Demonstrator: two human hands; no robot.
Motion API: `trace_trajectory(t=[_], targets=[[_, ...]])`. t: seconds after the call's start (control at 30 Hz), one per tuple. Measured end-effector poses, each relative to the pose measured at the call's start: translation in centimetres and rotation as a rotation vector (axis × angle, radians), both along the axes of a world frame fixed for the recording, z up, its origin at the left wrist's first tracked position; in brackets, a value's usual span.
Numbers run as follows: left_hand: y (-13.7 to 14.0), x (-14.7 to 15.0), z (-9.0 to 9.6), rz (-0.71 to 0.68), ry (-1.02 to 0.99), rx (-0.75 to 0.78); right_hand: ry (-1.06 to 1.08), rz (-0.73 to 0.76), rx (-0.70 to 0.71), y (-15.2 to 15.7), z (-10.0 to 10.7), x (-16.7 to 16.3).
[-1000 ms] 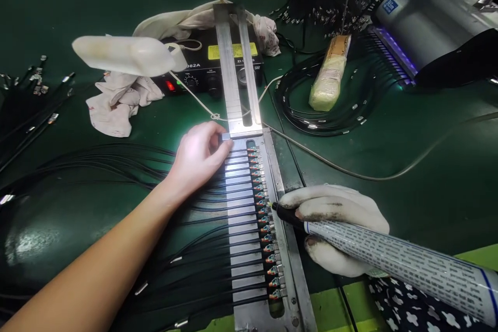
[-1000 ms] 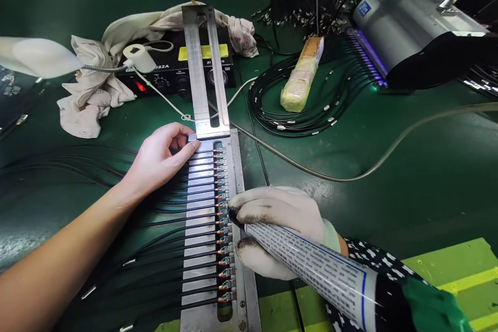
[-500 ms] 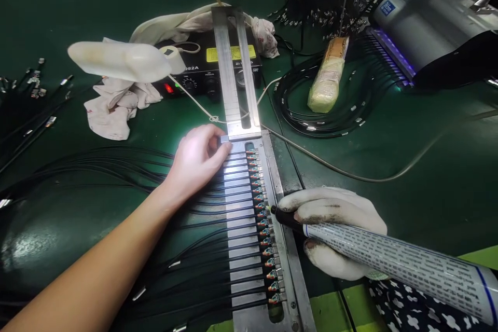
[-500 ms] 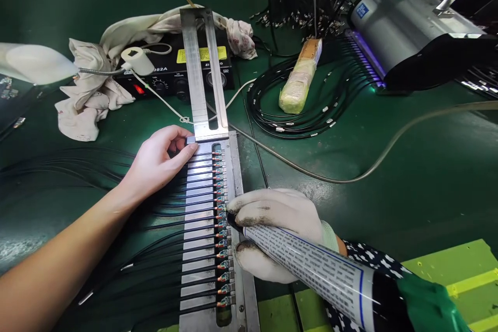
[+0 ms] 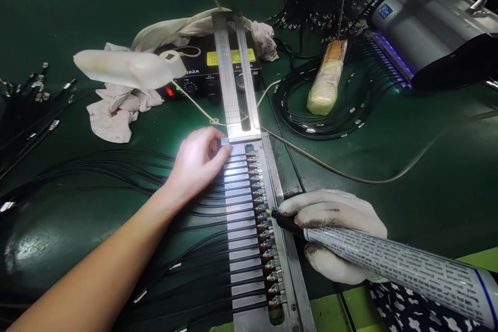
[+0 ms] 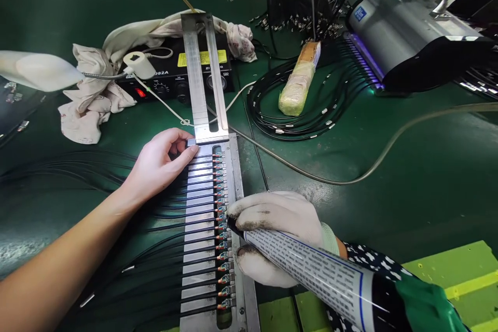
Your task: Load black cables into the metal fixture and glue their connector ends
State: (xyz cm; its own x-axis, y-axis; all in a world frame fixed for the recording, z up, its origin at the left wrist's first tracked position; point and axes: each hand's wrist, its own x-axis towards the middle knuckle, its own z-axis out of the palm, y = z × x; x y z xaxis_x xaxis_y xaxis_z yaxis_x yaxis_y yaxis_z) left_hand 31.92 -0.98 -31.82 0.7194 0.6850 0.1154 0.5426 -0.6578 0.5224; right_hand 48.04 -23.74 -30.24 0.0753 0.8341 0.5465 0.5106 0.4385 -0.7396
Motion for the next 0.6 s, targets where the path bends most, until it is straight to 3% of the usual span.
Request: trace_trajectory(t=[0.6], targets=[[0.01,-0.07,-0.01,0.003,-0.007,-0.018,0.003,-0.010,0.015,0.06,-0.07,-0.10]])
